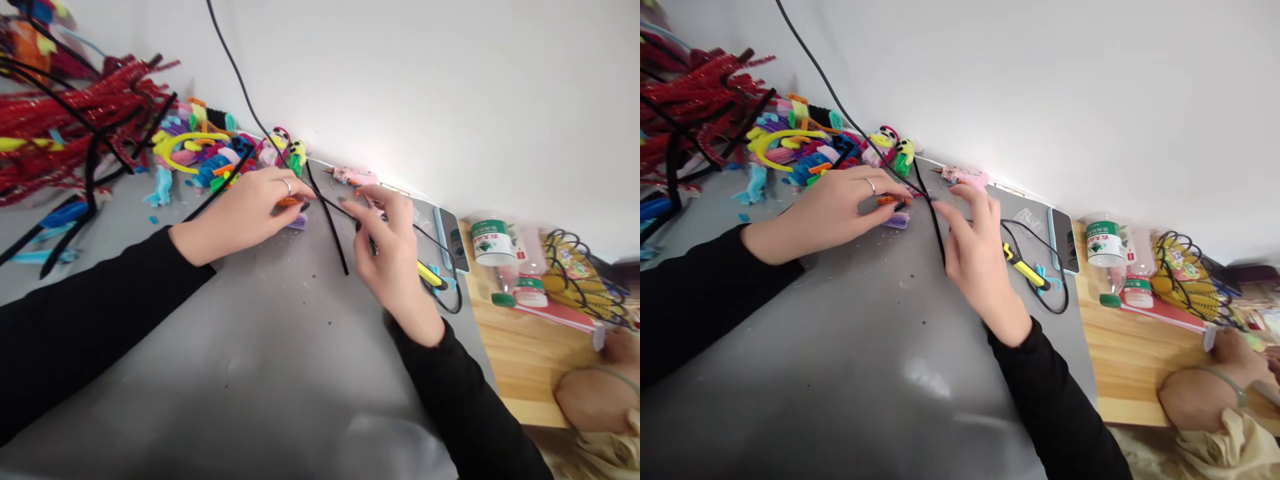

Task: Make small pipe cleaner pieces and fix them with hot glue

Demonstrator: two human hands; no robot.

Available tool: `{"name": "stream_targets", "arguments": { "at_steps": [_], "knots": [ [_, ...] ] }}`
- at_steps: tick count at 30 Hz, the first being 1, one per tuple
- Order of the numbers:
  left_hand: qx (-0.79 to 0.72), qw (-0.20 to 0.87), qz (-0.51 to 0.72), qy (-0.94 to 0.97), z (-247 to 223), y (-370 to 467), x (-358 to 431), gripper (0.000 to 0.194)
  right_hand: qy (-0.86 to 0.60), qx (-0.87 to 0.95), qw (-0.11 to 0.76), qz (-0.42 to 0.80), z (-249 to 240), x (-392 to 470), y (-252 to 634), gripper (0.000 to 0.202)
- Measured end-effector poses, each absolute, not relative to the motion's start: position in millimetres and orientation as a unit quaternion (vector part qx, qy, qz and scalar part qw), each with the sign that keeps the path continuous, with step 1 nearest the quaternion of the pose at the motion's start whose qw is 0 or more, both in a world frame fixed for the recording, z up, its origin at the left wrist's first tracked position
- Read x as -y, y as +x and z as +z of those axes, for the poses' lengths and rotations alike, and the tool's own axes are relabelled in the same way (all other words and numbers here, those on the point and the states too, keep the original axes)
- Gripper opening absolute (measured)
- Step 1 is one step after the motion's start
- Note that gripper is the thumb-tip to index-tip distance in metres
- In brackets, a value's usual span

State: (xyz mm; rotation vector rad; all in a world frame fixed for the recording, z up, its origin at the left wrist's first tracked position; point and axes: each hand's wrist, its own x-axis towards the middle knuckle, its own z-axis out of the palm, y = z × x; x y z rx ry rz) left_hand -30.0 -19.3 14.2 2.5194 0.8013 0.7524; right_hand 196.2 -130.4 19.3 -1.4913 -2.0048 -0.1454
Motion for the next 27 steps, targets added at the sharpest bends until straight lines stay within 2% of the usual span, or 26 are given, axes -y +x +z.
{"name": "stream_targets", "arguments": {
  "at_steps": [6, 13, 20, 27],
  "knots": [
    [-0.338, 0.157, 0.256, 0.892, 15, -36, 24, 0.041, -0.488, 0.846, 0.215, -0.026, 31, 165, 186, 0.045],
    [-0.372, 0.178, 0.269, 0.871, 20, -34, 27, 0.039, -0.484, 0.868, 0.105, -0.036, 27, 175, 185, 0.054],
    [-0.381, 0.187, 0.264, 0.866, 19, -33, 26, 0.042, -0.495, 0.860, 0.114, -0.056, 28, 174, 187, 0.050],
    [-0.380, 0.175, 0.264, 0.869, 18, -32, 25, 0.043, -0.472, 0.877, 0.076, -0.044, 30, 174, 188, 0.052]
  ]
}}
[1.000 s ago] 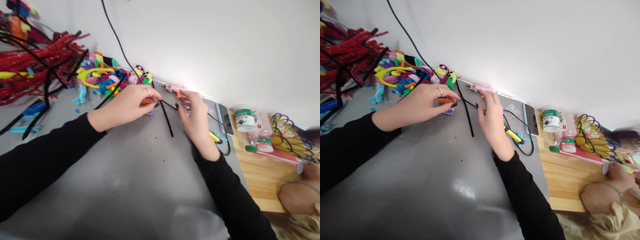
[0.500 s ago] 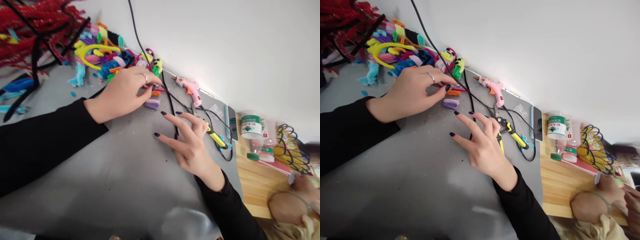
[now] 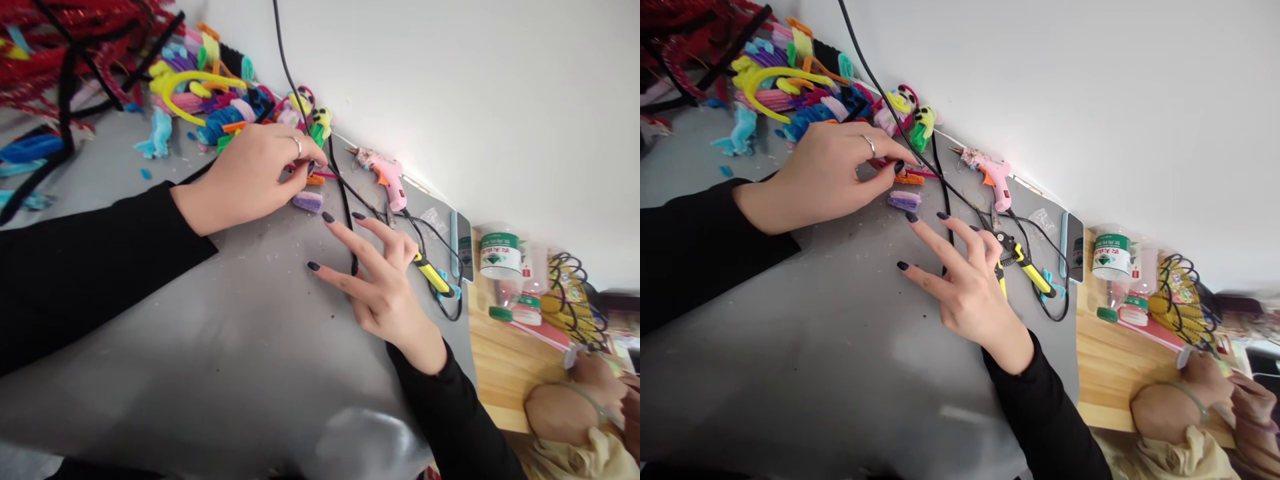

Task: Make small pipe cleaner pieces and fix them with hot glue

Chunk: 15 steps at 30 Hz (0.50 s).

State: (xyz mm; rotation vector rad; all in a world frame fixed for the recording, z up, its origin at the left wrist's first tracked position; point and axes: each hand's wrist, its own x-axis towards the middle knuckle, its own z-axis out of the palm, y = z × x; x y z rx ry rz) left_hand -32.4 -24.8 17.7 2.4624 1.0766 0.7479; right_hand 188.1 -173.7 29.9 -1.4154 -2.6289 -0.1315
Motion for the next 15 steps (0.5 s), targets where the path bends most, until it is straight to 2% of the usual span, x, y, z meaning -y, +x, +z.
{"name": "stream_targets", "arguments": {
  "at_steps": [7, 12, 15],
  "knots": [
    [-0.379, 0.190, 0.264, 0.866, 18, -34, 24, 0.046, -0.450, 0.884, 0.104, -0.070, 30, 175, 190, 0.052],
    [-0.377, 0.163, 0.279, 0.868, 10, -33, 22, 0.046, -0.445, 0.882, 0.119, -0.099, 28, 177, 190, 0.047],
    [-0.376, 0.163, 0.277, 0.869, 8, -32, 21, 0.046, -0.441, 0.886, 0.104, -0.099, 27, 179, 191, 0.044]
  ]
}}
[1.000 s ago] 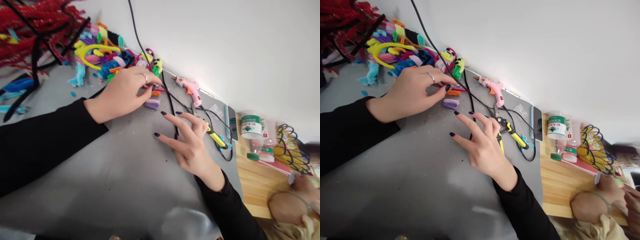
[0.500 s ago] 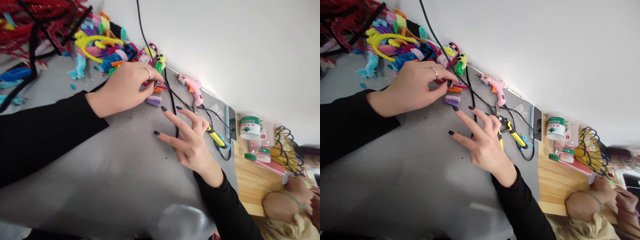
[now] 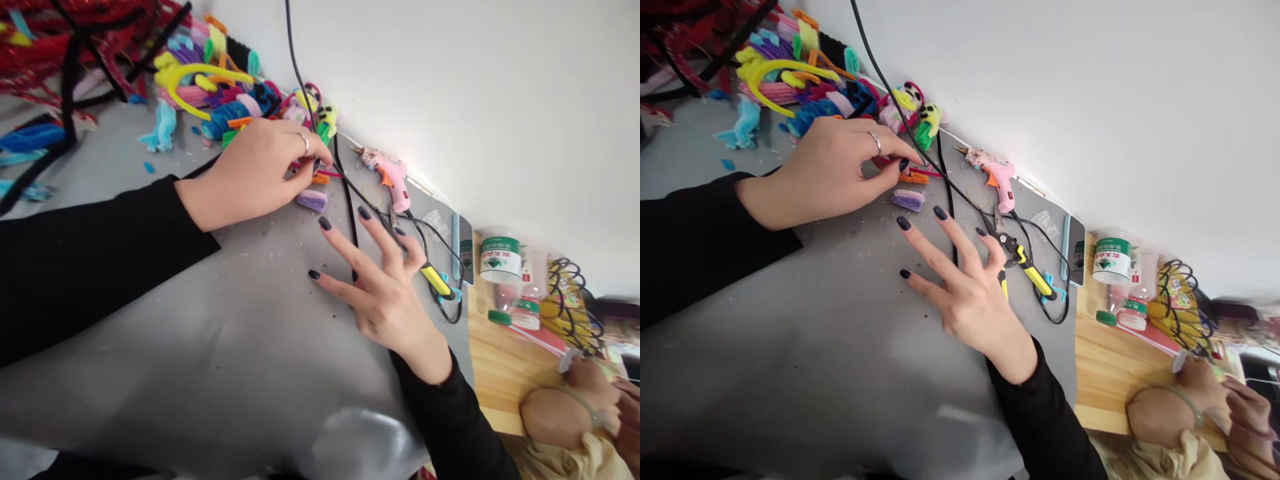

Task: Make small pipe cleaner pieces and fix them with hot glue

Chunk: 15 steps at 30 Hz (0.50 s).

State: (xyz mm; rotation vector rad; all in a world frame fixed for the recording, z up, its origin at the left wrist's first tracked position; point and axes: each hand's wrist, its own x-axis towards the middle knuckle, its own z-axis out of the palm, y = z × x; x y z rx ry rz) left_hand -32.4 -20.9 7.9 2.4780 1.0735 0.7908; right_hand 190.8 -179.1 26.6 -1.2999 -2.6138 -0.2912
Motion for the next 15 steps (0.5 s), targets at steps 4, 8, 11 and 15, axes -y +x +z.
{"name": "stream_targets", "arguments": {
  "at_steps": [4, 8, 11, 15],
  "knots": [
    [-0.375, 0.158, 0.279, 0.870, 7.9, -31.6, 20.8, 0.045, -0.453, 0.880, 0.097, -0.104, 28.9, 181.1, 192.7, 0.045],
    [-0.371, 0.141, 0.290, 0.871, 8.8, -31.5, 21.3, 0.043, -0.447, 0.886, 0.078, -0.095, 30.7, 181.7, 194.8, 0.046],
    [-0.374, 0.143, 0.281, 0.872, 9.3, -32.1, 21.5, 0.042, -0.467, 0.876, 0.077, -0.094, 30.6, 182.2, 195.1, 0.047],
    [-0.373, 0.131, 0.287, 0.873, 6.1, -32.6, 20.2, 0.041, -0.456, 0.884, 0.071, -0.078, 30.6, 182.6, 193.8, 0.048]
  ]
}}
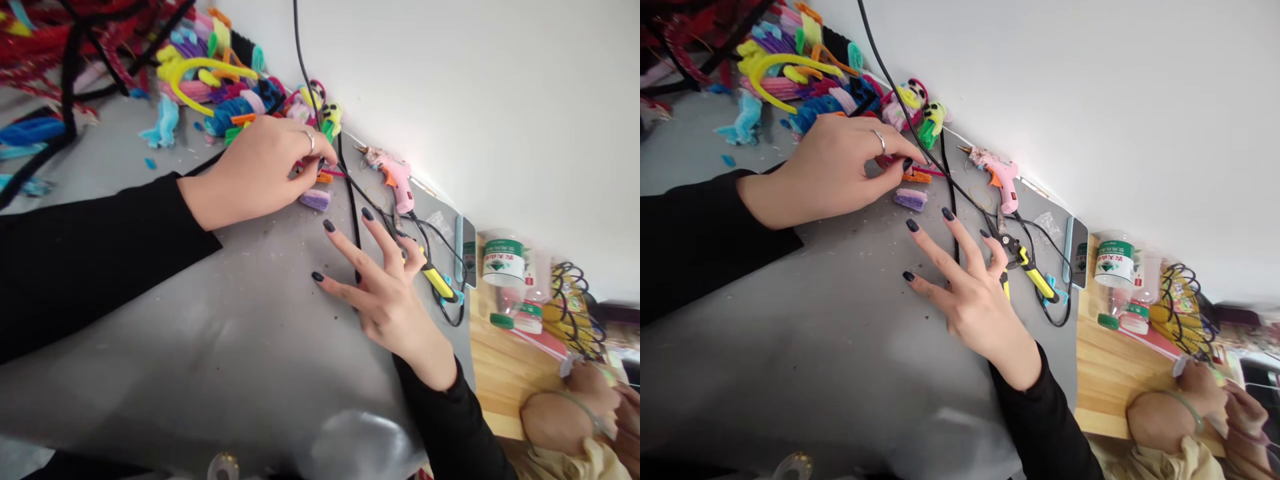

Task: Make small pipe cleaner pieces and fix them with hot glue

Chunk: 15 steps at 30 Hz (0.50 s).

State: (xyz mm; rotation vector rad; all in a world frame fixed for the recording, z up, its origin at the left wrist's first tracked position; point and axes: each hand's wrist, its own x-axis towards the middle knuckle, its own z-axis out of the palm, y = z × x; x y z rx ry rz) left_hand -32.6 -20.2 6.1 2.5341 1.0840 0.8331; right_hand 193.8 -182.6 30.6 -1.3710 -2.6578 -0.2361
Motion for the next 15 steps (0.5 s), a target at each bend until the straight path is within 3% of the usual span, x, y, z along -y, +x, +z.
{"name": "stream_targets", "arguments": {
  "at_steps": [15],
  "knots": [
    [-0.335, 0.085, 0.347, 0.872, 1.8, -36.2, 18.9, 0.035, -0.473, 0.876, 0.083, -0.043, 30.4, 184.2, 186.0, 0.057]
  ]
}}
